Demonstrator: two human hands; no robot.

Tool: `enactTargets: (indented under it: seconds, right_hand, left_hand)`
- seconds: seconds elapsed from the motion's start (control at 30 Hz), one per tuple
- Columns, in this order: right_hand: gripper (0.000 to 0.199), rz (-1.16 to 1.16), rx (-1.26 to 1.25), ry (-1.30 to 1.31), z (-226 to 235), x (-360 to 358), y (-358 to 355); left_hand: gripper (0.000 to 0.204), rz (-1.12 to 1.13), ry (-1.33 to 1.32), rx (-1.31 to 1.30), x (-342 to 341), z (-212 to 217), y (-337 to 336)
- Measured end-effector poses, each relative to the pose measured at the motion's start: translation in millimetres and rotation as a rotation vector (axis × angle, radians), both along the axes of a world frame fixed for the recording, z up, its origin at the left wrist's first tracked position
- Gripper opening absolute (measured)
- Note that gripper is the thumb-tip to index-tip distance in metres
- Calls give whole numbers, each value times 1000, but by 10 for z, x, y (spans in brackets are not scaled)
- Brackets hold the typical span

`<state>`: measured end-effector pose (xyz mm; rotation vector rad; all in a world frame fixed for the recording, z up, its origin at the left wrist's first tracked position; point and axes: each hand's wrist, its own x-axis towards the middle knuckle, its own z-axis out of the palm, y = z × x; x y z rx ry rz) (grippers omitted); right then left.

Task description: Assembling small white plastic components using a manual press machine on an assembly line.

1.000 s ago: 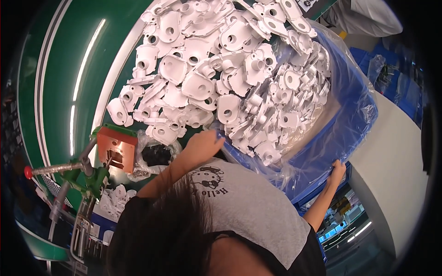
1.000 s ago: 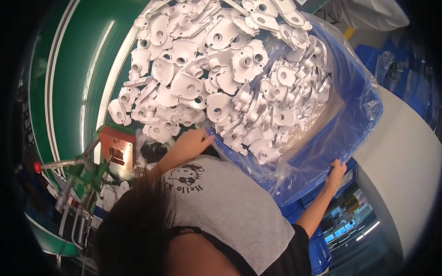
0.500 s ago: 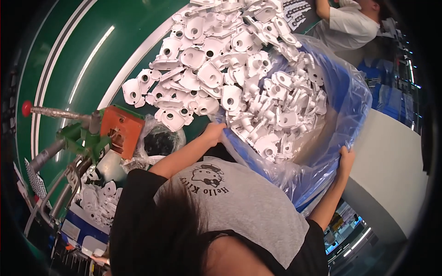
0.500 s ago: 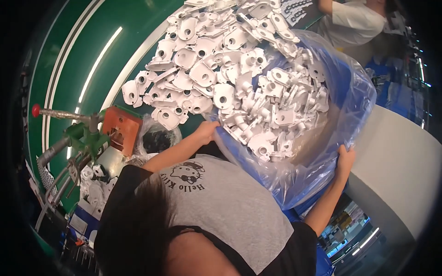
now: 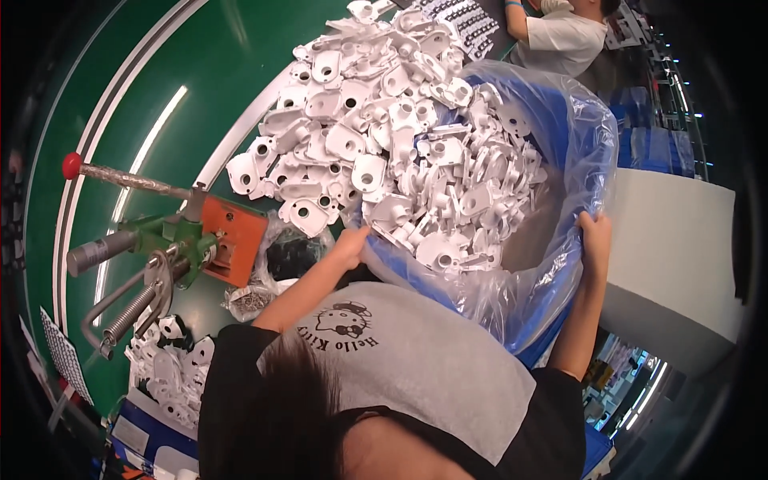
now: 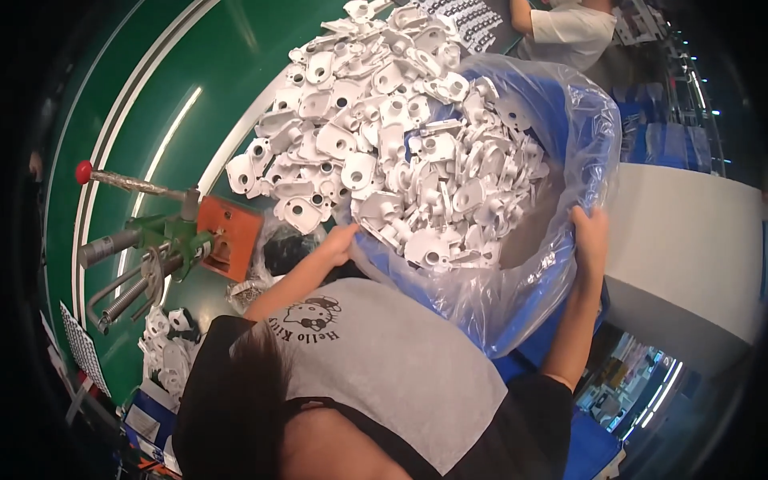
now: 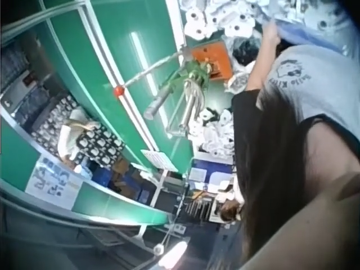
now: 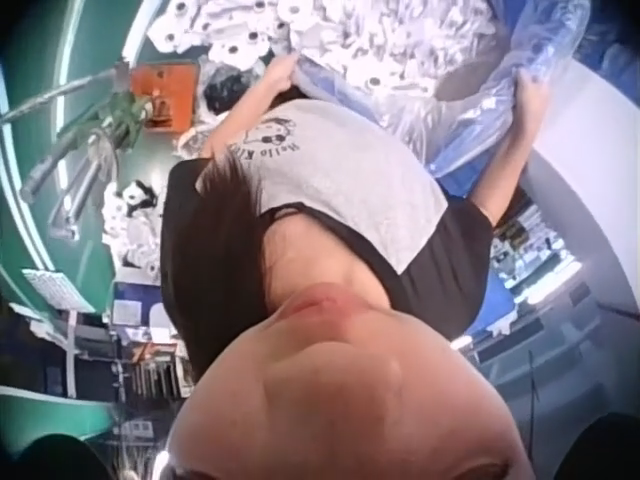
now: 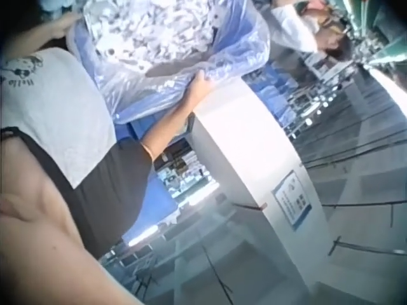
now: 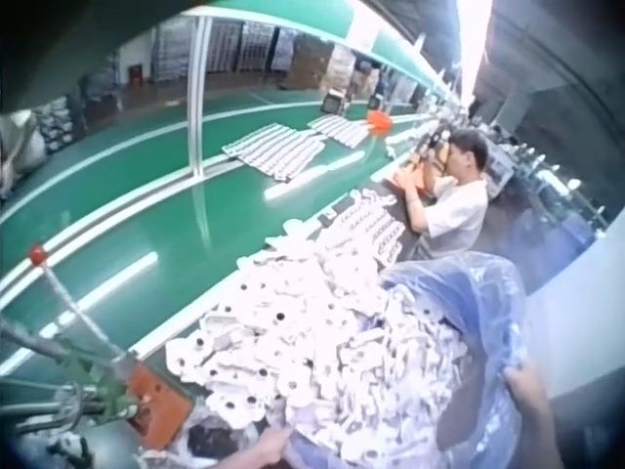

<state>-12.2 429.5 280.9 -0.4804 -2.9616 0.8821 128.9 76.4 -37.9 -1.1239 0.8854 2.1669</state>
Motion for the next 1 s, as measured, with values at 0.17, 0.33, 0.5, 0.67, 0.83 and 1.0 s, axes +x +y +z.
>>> enactTargets:
  seconds: [0.17,0.33,0.5,0.67,0.83,1.0]
  right_hand:
    - [16,-37,-50,3,12,74,22]
    - [12,-44,-83,13,-35,94,-1]
    - [11,-61,-50,-2,21,91,-116]
    - [13,-90,-100,-33,-48,90,51]
    - [12,-97,-121,-33,-65,80,56]
    - [10,-105,-145,-54,-77,79,72]
  left_hand:
    - [50,-903,286,-786,-220,808,-559]
    - [67,-809,1394,-1404,-539,1253,-143]
    - [81,-1241,1450,-1548,-971,835,34]
    - [72,-1093,1377,-1469,-1024,811,23]
    - [55,-813,1269,-1553,-1135,737,-153]
    - [43,-651,1043,-1797,-1373,846,-709]
